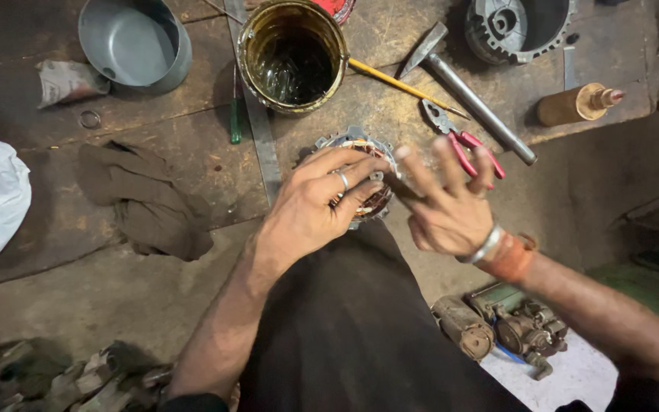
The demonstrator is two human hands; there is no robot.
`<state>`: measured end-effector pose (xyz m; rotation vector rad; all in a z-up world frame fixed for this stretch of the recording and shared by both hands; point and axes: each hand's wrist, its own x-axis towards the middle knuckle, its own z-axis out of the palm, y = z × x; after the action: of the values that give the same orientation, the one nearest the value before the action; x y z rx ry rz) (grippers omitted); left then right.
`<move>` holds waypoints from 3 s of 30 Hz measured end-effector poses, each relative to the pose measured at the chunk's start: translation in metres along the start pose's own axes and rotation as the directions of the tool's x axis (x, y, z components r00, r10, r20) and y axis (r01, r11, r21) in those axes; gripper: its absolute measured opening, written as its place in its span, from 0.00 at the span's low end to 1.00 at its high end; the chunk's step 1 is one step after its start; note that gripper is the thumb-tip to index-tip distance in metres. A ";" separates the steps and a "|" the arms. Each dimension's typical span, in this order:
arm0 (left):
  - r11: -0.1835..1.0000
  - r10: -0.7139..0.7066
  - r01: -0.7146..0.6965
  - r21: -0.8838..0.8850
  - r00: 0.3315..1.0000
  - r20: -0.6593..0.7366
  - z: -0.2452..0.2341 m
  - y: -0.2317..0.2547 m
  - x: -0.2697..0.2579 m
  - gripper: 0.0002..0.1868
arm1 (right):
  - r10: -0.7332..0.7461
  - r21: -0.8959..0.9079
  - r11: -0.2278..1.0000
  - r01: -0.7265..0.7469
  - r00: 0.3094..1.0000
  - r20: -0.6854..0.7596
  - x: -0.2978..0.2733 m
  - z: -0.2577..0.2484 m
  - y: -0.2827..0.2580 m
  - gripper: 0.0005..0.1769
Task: The person cleans a motor rotor with a brush, then inserts it into a stator. They use a hammer to tap the assembly, apply oil from a bottle, and use a brush to spread the oil inside the stator.
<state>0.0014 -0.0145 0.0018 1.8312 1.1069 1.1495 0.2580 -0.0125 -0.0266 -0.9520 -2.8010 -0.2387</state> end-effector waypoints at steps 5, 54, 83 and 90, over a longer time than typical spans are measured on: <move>0.999 0.035 -0.035 0.000 0.999 0.026 -0.003 -0.004 0.001 0.13 | 0.299 0.747 0.590 -0.306 0.943 0.149 0.002 -0.002 0.003 0.41; 0.990 0.080 -0.084 0.114 0.996 0.041 -0.011 -0.012 0.013 0.13 | 0.329 0.956 0.100 -0.275 0.916 0.229 0.019 0.040 -0.030 0.36; 0.929 0.287 -0.278 0.243 0.958 -0.002 -0.014 -0.008 0.025 0.14 | 0.410 0.226 0.883 -0.412 0.910 0.058 0.013 0.020 -0.021 0.43; 0.955 0.222 -0.224 0.196 0.975 0.031 -0.015 -0.008 0.022 0.17 | 0.488 0.939 0.095 -0.330 0.838 0.245 0.007 0.038 -0.036 0.52</move>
<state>-0.0092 0.0109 0.0071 2.1592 1.0621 1.1919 0.2268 -0.0287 -0.0652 -1.1389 -1.6846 1.3530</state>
